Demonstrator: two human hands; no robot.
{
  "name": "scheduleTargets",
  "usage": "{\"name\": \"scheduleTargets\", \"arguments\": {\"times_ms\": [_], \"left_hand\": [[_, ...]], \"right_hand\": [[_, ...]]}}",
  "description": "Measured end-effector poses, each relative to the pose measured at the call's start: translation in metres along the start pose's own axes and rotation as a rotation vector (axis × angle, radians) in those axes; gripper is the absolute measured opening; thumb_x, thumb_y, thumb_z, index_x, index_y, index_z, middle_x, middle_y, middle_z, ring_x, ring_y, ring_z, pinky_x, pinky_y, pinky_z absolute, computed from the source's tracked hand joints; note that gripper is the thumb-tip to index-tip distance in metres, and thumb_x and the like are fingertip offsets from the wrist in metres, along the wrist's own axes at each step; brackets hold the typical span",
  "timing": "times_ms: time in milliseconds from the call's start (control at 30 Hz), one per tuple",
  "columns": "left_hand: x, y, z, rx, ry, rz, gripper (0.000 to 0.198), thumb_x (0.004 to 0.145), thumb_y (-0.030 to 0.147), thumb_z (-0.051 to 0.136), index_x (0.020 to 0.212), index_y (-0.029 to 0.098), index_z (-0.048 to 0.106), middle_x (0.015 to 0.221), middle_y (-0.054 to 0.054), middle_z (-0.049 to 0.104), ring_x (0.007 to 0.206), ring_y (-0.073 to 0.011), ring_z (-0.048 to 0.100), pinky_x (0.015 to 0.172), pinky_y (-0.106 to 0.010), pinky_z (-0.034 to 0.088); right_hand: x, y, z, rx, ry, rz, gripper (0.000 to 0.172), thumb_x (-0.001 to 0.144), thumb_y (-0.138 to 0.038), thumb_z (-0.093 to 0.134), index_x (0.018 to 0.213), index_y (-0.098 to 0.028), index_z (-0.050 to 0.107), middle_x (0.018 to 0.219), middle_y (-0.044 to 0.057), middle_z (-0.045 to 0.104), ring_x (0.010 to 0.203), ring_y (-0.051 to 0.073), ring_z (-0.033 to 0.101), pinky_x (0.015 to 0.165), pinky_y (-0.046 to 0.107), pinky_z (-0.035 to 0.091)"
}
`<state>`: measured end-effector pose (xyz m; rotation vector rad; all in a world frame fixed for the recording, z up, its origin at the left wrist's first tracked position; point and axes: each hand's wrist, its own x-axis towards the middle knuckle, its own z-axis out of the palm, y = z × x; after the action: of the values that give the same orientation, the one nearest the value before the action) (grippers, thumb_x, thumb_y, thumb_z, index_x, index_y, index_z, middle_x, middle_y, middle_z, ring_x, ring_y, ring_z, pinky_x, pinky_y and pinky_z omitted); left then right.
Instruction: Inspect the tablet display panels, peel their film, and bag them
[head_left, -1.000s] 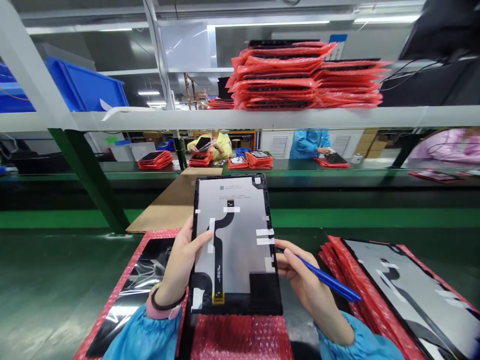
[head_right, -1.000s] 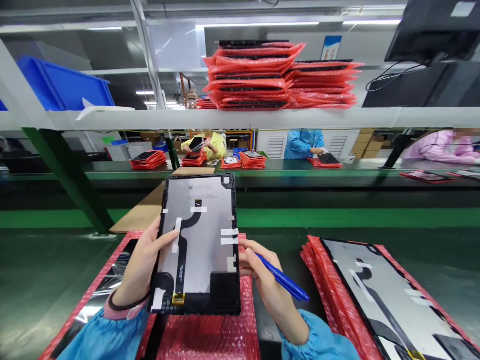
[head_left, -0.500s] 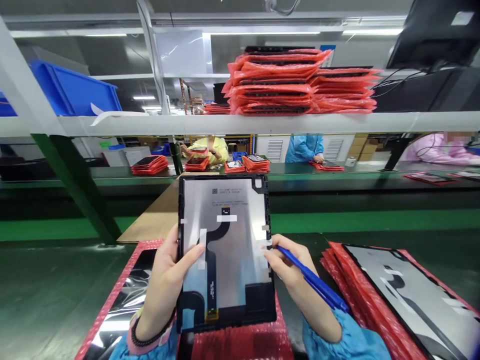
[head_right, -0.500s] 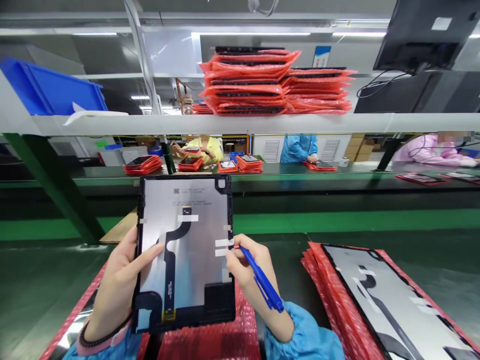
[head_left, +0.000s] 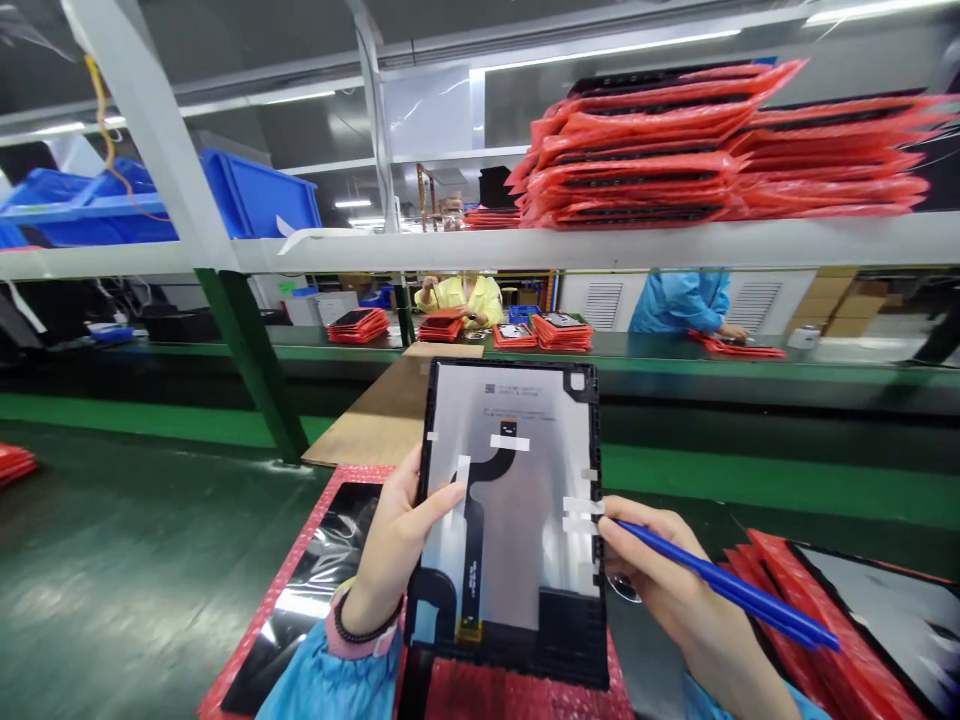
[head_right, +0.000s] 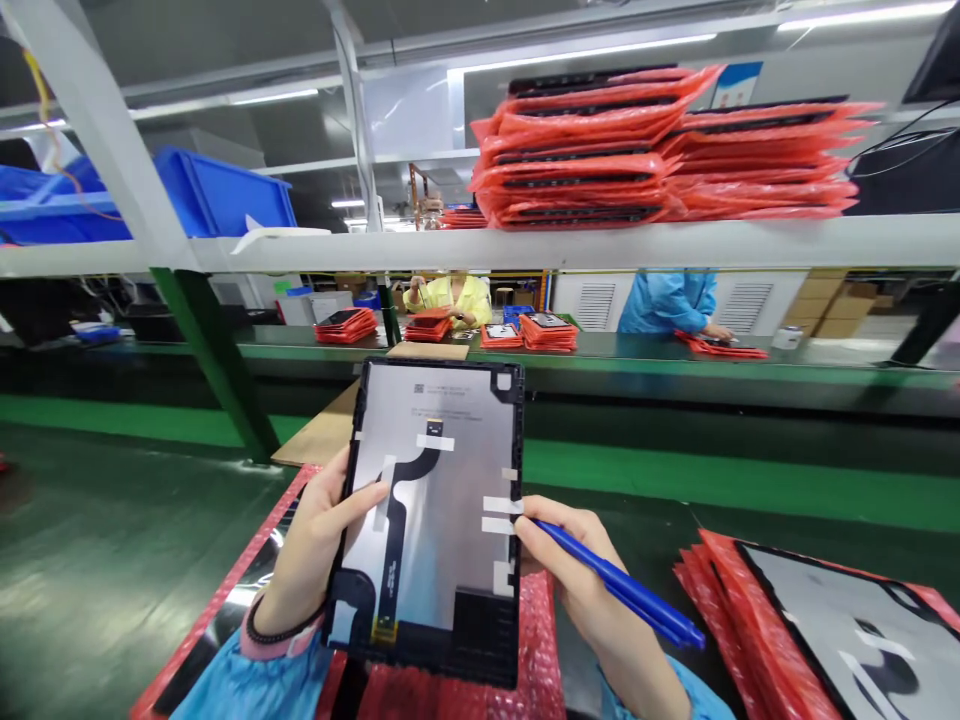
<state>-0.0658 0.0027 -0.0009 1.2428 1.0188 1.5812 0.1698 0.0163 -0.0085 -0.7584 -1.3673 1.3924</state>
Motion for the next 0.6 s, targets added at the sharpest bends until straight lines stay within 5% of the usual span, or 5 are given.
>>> {"name": "scheduleTargets", "arguments": {"times_ms": [133, 233, 300, 433, 600], "left_hand": [[-0.005, -0.001, -0.003, 0.188, 0.061, 0.161, 0.021, 0.081, 0.031, 0.068, 0.098, 0.018, 0.067, 0.07, 0.001, 0.069, 0.054, -0.0105, 0.059, 0.049, -0.019, 0.046], [-0.005, -0.005, -0.005, 0.492, 0.078, 0.474, 0.007, 0.084, 0.022, 0.065, 0.09, 0.019, 0.068, 0.064, 0.002, 0.069, 0.051, -0.0111, 0.061, 0.048, -0.019, 0.048], [-0.002, -0.009, -0.005, 0.681, -0.008, 0.757, 0.018, 0.086, 0.011, 0.058, 0.099, 0.018, 0.068, 0.08, -0.003, 0.075, 0.067, -0.0149, 0.07, 0.062, -0.022, 0.056], [0.006, -0.014, 0.0, 0.929, -0.241, 1.215, 0.035, 0.087, 0.005, 0.054, 0.12, 0.014, 0.061, 0.112, -0.012, 0.071, 0.106, -0.021, 0.067, 0.092, -0.034, 0.056], [0.008, -0.008, 0.004, 1.069, -0.349, 1.342, 0.031, 0.09, 0.005, 0.046, 0.114, 0.012, 0.064, 0.114, -0.015, 0.07, 0.117, -0.0252, 0.061, 0.098, -0.043, 0.051]], "right_hand": [[0.003, 0.007, -0.003, -0.055, 0.135, -0.01, 0.032, 0.081, -0.042, 0.07, 0.109, -0.026, 0.072, 0.098, 0.005, 0.075, 0.087, 0.022, 0.07, 0.084, 0.033, 0.055], [0.002, 0.007, -0.003, 0.053, 0.207, -0.056, 0.05, 0.083, -0.041, 0.069, 0.13, -0.031, 0.056, 0.13, 0.007, 0.064, 0.117, 0.026, 0.061, 0.103, 0.043, 0.045], [0.0, 0.006, 0.001, 0.272, 0.09, -0.036, 0.058, 0.08, -0.051, 0.069, 0.133, -0.032, 0.053, 0.142, 0.009, 0.053, 0.122, 0.03, 0.056, 0.101, 0.05, 0.046], [-0.006, 0.006, 0.011, 0.503, -0.077, 0.059, 0.067, 0.064, -0.075, 0.066, 0.113, -0.029, 0.068, 0.128, 0.01, 0.064, 0.115, 0.034, 0.061, 0.094, 0.053, 0.05], [-0.011, 0.018, 0.009, 0.478, 0.044, 0.103, 0.055, 0.058, -0.07, 0.075, 0.091, -0.026, 0.074, 0.099, 0.009, 0.076, 0.1, 0.033, 0.069, 0.093, 0.047, 0.052]]}}
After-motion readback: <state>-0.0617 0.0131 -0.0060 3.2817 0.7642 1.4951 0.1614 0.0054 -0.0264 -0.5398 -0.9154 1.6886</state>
